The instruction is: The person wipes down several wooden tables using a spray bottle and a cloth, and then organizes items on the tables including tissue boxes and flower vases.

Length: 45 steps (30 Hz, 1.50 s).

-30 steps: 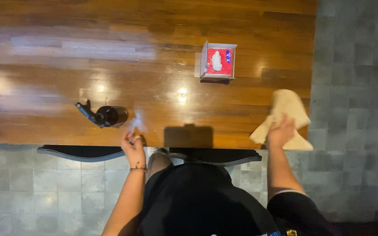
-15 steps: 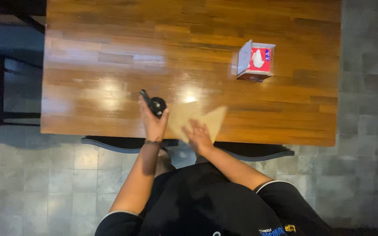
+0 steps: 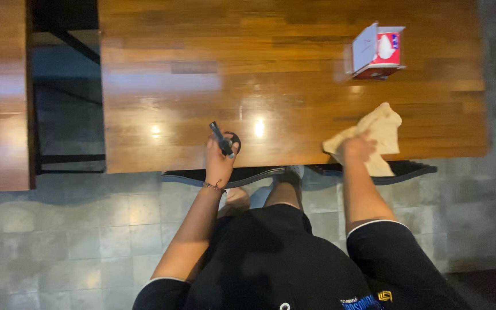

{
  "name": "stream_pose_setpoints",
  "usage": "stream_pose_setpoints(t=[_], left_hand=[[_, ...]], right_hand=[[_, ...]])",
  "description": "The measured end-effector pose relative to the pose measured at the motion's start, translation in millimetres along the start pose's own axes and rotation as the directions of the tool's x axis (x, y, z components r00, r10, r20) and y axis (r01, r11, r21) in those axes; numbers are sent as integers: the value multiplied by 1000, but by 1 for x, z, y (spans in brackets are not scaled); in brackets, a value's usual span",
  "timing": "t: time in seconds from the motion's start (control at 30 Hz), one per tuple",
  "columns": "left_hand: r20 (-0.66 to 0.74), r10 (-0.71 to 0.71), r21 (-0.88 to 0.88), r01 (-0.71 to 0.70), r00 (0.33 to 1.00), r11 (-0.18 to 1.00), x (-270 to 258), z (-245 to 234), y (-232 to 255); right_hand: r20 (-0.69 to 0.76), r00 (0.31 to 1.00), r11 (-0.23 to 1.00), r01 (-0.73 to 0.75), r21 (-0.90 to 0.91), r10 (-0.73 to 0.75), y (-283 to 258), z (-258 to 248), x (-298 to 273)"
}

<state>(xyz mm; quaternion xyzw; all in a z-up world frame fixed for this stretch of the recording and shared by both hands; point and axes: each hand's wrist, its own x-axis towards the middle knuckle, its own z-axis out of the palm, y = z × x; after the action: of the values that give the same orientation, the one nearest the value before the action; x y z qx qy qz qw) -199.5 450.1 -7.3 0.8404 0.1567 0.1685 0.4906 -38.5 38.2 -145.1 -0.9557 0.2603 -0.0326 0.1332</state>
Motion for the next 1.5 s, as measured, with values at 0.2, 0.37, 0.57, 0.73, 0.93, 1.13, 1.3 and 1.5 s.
stream_pose_setpoints(t=[0.2, 0.37, 0.57, 0.73, 0.93, 1.13, 1.3, 1.5], left_hand=[[-127, -71, 54, 78, 989, 995, -11, -53, -37], [-214, -125, 78, 144, 969, 986, -1, -72, -54], [-182, -118, 26, 125, 976, 992, 7, -72, -59], [-146, -139, -84, 128, 980, 988, 19, -52, -54], [-99, -62, -75, 54, 993, 996, 53, -22, -39], [-89, -26, -35, 23, 996, 999, 104, -3, -31], [-84, -77, -17, 76, 993, 997, 130, 0, -22], [-109, 6, 18, -4, 994, 1000, 157, 32, -16]], right_hand=[[240, 911, 914, 253, 317, -335, -165, 58, -176], [396, 135, 267, 916, 300, -908, -178, 21, -232], [192, 562, 582, 811, 62, -805, -48, -14, -86], [46, 991, 990, 126, -69, -123, -10, -4, -33], [178, 699, 721, 679, 141, -693, -125, 40, -175], [473, -129, 136, 863, 487, -872, -196, -17, -124], [380, 237, 340, 912, 230, -894, -224, 15, 31], [21, 833, 833, 553, 33, -553, -302, 118, 68]])
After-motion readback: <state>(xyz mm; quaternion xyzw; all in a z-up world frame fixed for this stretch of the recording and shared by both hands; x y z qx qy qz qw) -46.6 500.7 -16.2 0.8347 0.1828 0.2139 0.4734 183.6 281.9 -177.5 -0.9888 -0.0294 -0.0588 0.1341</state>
